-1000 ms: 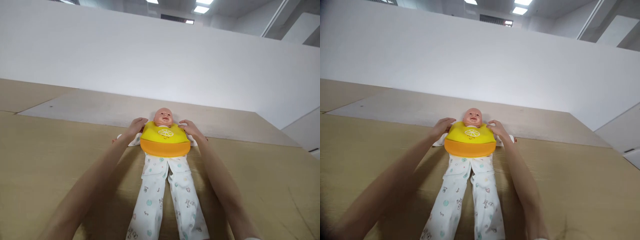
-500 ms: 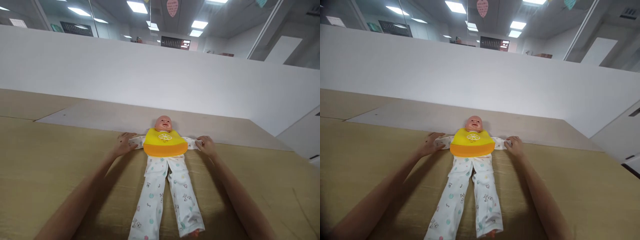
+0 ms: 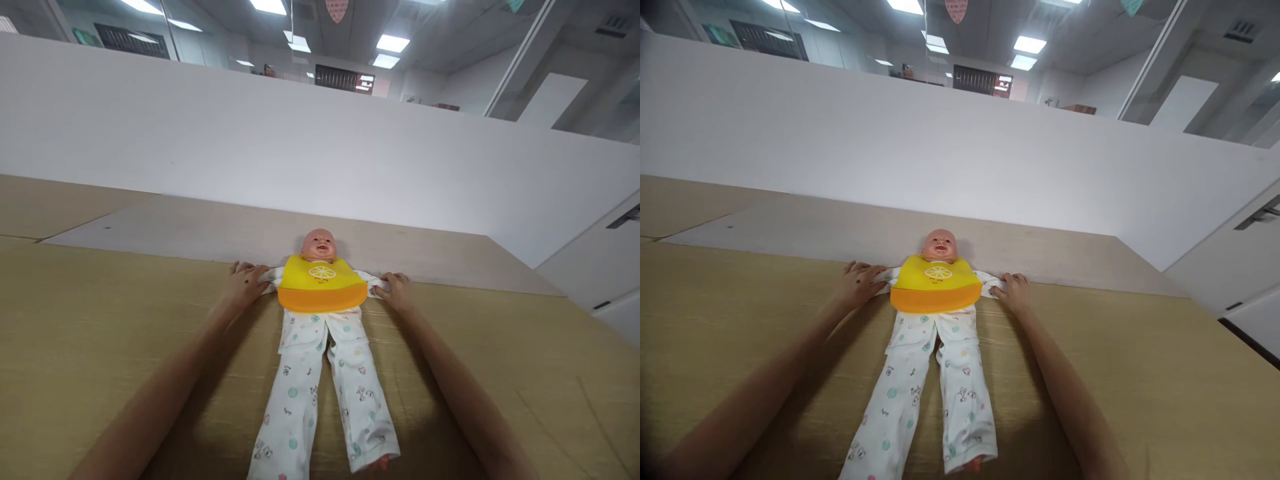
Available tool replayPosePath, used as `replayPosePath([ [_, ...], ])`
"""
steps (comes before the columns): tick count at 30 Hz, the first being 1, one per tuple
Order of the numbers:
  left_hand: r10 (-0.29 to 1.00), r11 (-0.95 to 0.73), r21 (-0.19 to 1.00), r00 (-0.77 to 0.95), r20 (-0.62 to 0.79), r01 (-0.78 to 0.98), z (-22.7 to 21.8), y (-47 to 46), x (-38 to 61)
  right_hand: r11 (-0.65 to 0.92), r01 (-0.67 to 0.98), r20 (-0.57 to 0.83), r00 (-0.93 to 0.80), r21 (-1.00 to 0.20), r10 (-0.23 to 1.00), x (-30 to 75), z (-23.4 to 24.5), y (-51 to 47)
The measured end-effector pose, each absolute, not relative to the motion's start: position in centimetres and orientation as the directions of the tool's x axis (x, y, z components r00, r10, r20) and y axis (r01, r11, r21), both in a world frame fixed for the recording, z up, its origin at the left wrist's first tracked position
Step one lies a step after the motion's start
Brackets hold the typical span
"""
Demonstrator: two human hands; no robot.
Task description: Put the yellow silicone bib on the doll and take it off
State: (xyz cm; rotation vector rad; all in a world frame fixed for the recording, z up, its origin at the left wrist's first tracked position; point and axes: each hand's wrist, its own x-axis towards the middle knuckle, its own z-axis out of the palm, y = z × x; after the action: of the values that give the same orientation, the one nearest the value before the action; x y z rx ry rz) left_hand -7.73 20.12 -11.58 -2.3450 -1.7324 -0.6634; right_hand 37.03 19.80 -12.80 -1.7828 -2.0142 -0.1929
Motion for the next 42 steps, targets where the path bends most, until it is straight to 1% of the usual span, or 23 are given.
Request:
replayPosePath([
  [2,0.834,-0.358,0.124,0.257,0.488,0.926,-11.7,19.1,-7.5,0.184,0.970,0.467,-0.090,-0.159,0.880,36.8,-12.8,19.3],
  [5,0.771,-0.408,0.141,0.258,0.583,0.902,-12.0,17.0,-6.9,0.272,0.953,0.599,-0.140,-0.135,0.788,36.2,-13.0,17.7],
  [7,0.763,-0.403,0.163,0.232,0.603,0.901,-12.3,15.2,-6.3,0.347,0.927,0.646,-0.179,-0.142,0.742,35.7,-13.3,16.0],
  [8,0.774,-0.401,0.170,0.234,0.589,0.900,-12.5,14.3,-6.0,0.380,0.912,0.649,-0.196,-0.156,0.735,35.5,-13.5,15.0],
  [11,0.846,-0.400,0.216,0.269,0.460,0.890,-13.1,11.9,-4.6,0.446,0.860,0.595,-0.229,-0.247,0.771,34.7,-14.4,12.3],
  [13,0.891,-0.408,0.312,0.299,0.342,0.858,-13.3,10.7,-3.5,0.438,0.836,0.500,-0.239,-0.330,0.832,34.3,-15.0,11.1],
  [15,0.906,-0.418,0.410,0.338,0.254,0.811,-13.5,10.2,-2.7,0.427,0.821,0.374,-0.286,-0.380,0.882,33.8,-15.3,10.6],
  [18,0.903,-0.427,0.512,0.377,0.205,0.745,-13.5,10.3,-2.2,0.415,0.822,0.252,-0.339,-0.390,0.906,33.3,-15.4,10.8],
  [21,0.896,-0.430,0.585,0.407,0.179,0.688,-13.4,10.8,-2.4,0.393,0.825,0.219,-0.330,-0.407,0.918,33.0,-15.1,11.2],
  [24,0.897,-0.426,0.561,0.414,0.157,0.710,-13.3,10.9,-2.7,0.409,0.814,0.220,-0.347,-0.413,0.912,33.0,-14.9,11.2],
  [27,0.902,-0.424,0.524,0.398,0.169,0.739,-13.2,10.7,-2.5,0.417,0.815,0.227,-0.353,-0.402,0.908,33.0,-14.7,10.9],
  [34,0.902,-0.400,0.610,0.411,0.131,0.684,-13.1,10.5,-2.4,0.409,0.824,0.198,-0.359,-0.393,0.912,33.1,-13.6,10.5],
  [42,0.910,-0.387,0.600,0.394,0.128,0.700,-12.7,10.3,-2.5,0.410,0.832,0.206,-0.357,-0.373,0.911,33.2,-13.1,10.4],
])
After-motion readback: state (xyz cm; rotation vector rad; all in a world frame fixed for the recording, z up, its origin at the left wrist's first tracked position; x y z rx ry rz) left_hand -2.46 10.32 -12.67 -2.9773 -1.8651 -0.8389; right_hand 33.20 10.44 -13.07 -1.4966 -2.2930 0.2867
